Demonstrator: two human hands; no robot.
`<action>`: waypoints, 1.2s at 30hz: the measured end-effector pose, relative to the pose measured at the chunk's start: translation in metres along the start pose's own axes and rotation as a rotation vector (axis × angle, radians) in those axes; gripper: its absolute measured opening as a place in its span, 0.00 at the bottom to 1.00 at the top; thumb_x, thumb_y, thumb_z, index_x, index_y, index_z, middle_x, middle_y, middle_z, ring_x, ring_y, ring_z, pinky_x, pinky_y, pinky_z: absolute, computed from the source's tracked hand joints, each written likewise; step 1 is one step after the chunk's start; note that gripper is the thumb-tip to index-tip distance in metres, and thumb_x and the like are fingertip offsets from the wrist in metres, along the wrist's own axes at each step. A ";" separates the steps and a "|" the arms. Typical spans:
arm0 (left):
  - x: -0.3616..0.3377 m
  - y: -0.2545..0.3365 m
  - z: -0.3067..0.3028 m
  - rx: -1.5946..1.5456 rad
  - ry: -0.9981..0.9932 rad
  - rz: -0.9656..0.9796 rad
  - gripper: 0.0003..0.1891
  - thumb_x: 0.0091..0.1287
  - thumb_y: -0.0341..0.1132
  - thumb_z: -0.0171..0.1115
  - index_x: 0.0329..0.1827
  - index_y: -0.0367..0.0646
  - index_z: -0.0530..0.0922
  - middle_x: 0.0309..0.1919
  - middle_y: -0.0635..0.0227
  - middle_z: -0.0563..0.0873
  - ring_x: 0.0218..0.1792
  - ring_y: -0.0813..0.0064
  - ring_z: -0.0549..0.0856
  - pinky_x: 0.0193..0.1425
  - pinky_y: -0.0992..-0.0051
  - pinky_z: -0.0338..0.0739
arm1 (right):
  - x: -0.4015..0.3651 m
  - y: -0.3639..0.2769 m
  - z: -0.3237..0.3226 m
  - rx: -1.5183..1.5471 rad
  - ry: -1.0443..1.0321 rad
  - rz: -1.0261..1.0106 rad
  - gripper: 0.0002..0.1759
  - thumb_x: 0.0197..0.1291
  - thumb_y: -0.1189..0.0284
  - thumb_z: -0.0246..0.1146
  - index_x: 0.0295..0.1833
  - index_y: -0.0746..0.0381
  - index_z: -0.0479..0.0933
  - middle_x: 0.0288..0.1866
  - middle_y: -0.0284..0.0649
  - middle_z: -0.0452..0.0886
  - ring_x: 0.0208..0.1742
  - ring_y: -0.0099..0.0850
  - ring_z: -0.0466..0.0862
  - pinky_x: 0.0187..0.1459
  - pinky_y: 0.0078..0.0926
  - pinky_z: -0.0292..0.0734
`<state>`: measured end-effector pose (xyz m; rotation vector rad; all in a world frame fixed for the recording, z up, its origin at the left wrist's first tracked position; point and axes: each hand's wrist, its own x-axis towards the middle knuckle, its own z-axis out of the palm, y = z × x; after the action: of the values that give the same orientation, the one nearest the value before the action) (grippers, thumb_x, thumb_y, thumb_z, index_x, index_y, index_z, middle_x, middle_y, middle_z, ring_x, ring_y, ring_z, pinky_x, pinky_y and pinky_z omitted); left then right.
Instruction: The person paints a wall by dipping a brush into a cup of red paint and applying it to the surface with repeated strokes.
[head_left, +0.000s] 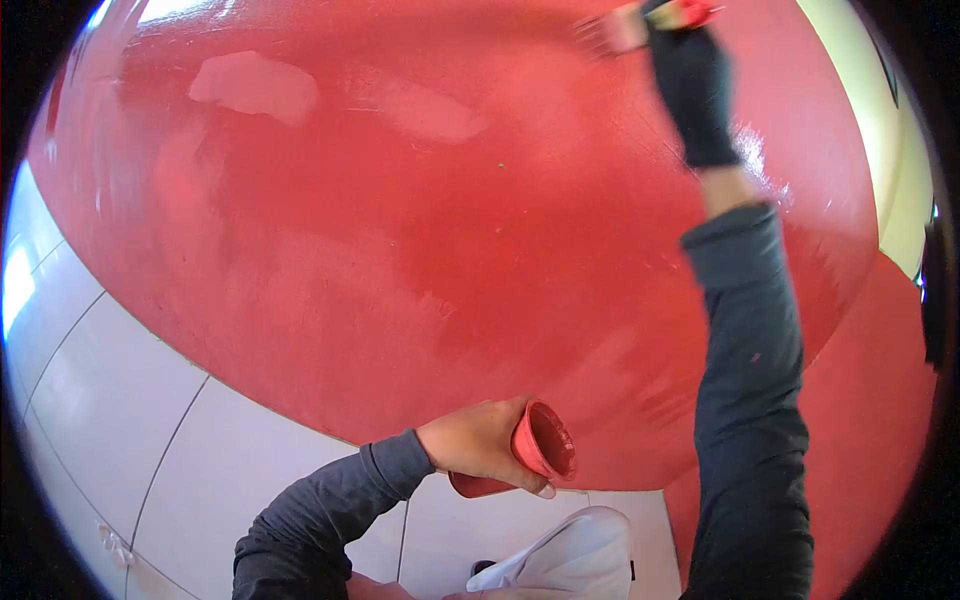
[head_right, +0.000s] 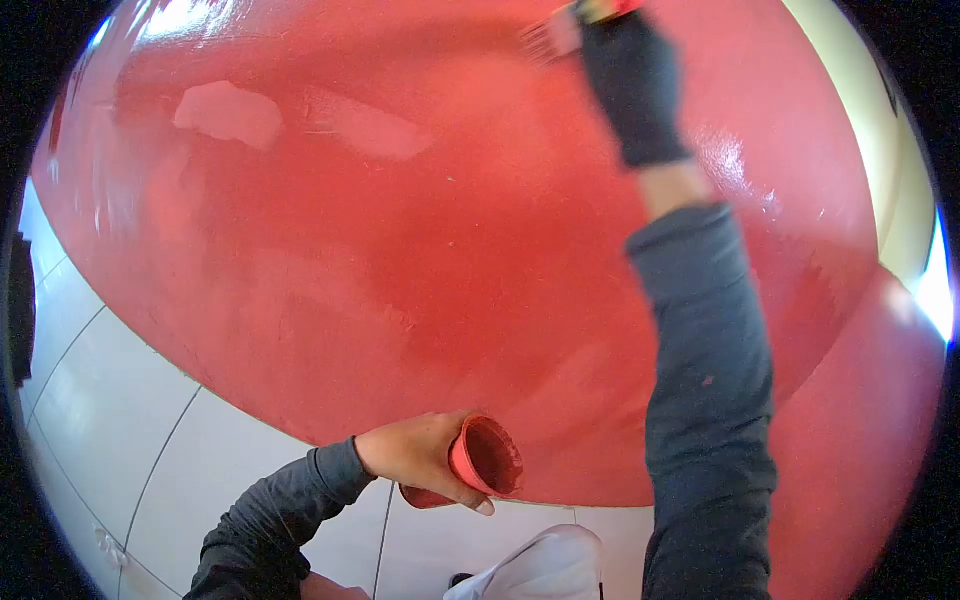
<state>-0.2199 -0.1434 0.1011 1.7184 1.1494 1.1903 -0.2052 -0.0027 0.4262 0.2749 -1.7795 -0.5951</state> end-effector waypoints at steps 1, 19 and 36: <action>0.001 -0.002 0.000 -0.003 -0.007 -0.005 0.43 0.39 0.53 0.82 0.55 0.37 0.71 0.44 0.58 0.83 0.45 0.64 0.84 0.47 0.69 0.80 | 0.026 -0.012 -0.020 -0.091 0.098 0.288 0.14 0.65 0.66 0.58 0.37 0.68 0.77 0.27 0.47 0.82 0.30 0.43 0.84 0.33 0.34 0.76; -0.006 0.004 -0.003 -0.050 -0.039 0.043 0.39 0.40 0.51 0.81 0.51 0.38 0.73 0.43 0.59 0.83 0.45 0.66 0.83 0.48 0.69 0.79 | 0.072 -0.030 0.010 0.018 0.155 0.249 0.15 0.65 0.67 0.57 0.33 0.68 0.78 0.23 0.44 0.83 0.27 0.40 0.85 0.28 0.36 0.77; -0.015 0.009 -0.007 -0.010 -0.055 0.060 0.41 0.43 0.53 0.81 0.56 0.39 0.72 0.46 0.60 0.83 0.47 0.66 0.83 0.48 0.70 0.80 | 0.115 -0.078 0.069 -0.042 0.105 0.252 0.19 0.69 0.62 0.54 0.34 0.67 0.77 0.21 0.47 0.80 0.24 0.43 0.83 0.27 0.39 0.75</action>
<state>-0.2265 -0.1601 0.1067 1.7779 1.0643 1.1752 -0.3136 -0.1055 0.4673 0.0499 -1.6657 -0.4295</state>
